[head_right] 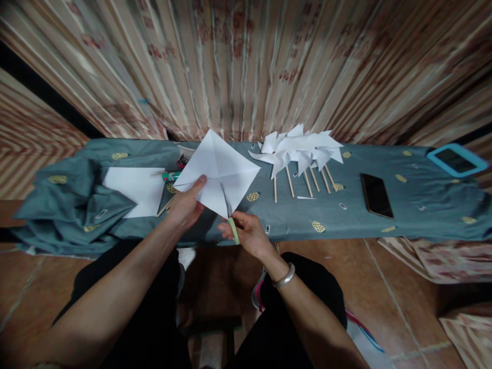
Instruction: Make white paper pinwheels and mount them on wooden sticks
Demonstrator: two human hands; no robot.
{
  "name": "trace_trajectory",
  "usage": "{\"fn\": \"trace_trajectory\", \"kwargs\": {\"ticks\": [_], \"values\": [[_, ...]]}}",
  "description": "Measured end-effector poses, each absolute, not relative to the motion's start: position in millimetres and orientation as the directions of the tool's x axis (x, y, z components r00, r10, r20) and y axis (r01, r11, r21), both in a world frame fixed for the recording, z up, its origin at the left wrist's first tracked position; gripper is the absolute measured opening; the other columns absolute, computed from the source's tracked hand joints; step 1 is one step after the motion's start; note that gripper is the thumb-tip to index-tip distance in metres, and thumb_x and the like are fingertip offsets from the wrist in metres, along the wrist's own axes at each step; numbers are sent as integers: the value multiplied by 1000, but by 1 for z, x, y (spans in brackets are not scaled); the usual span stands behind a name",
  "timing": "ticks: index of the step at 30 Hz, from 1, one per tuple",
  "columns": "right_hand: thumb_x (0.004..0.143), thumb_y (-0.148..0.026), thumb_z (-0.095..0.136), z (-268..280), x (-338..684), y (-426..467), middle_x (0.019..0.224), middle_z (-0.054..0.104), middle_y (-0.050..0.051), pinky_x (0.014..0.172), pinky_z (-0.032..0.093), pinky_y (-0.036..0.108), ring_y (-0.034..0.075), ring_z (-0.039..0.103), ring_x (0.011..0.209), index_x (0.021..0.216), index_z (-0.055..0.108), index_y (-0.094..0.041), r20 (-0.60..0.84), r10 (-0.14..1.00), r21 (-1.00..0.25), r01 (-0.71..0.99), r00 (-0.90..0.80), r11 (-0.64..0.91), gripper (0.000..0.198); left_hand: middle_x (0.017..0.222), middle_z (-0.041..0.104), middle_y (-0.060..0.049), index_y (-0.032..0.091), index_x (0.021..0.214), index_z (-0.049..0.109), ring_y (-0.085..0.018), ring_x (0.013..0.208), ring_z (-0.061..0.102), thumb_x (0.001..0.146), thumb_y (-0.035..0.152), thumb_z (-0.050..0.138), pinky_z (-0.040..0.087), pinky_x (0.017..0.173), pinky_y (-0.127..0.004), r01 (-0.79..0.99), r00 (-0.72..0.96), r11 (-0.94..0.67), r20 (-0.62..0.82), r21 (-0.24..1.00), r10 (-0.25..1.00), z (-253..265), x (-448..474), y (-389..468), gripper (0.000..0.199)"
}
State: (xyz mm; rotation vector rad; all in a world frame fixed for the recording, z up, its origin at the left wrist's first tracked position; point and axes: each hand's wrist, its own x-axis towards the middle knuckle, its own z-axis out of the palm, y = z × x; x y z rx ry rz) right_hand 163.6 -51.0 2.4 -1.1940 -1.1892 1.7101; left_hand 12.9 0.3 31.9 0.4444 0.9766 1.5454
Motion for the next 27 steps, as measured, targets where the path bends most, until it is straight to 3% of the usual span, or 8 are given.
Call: {"fn": "trace_trajectory", "kwargs": {"ticks": [16, 22, 27], "values": [[58, -50, 82, 1, 160, -53, 58, 62, -2, 49, 44, 23, 10, 55, 51, 80, 69, -17, -315, 899, -939, -34, -303, -341, 42, 98, 74, -7, 14, 102, 67, -20, 84, 71, 70, 14, 75, 58, 83, -33, -636, -235, 55, -261, 770, 936, 34, 13, 0, 33], [64, -54, 78, 13, 174, -52, 64, 65, -1, 53, 46, 21, 8, 57, 55, 86, 66, -16, -318, 848, -944, 62, -424, -323, 46, 98, 75, -5, 16, 98, 67, -19, 89, 71, 72, 10, 73, 57, 86, -31, -642, -293, 23, -273, 766, 916, 39, 0, 8, 28], [67, -50, 78, 27, 209, -50, 65, 67, 0, 54, 46, 23, 10, 58, 56, 89, 66, -15, -359, 712, -928, 149, -603, -341, 43, 97, 75, -6, 16, 95, 68, -20, 94, 70, 73, 9, 70, 57, 87, -31, -625, -328, -36, -221, 780, 918, 40, -16, 13, 23]]}}
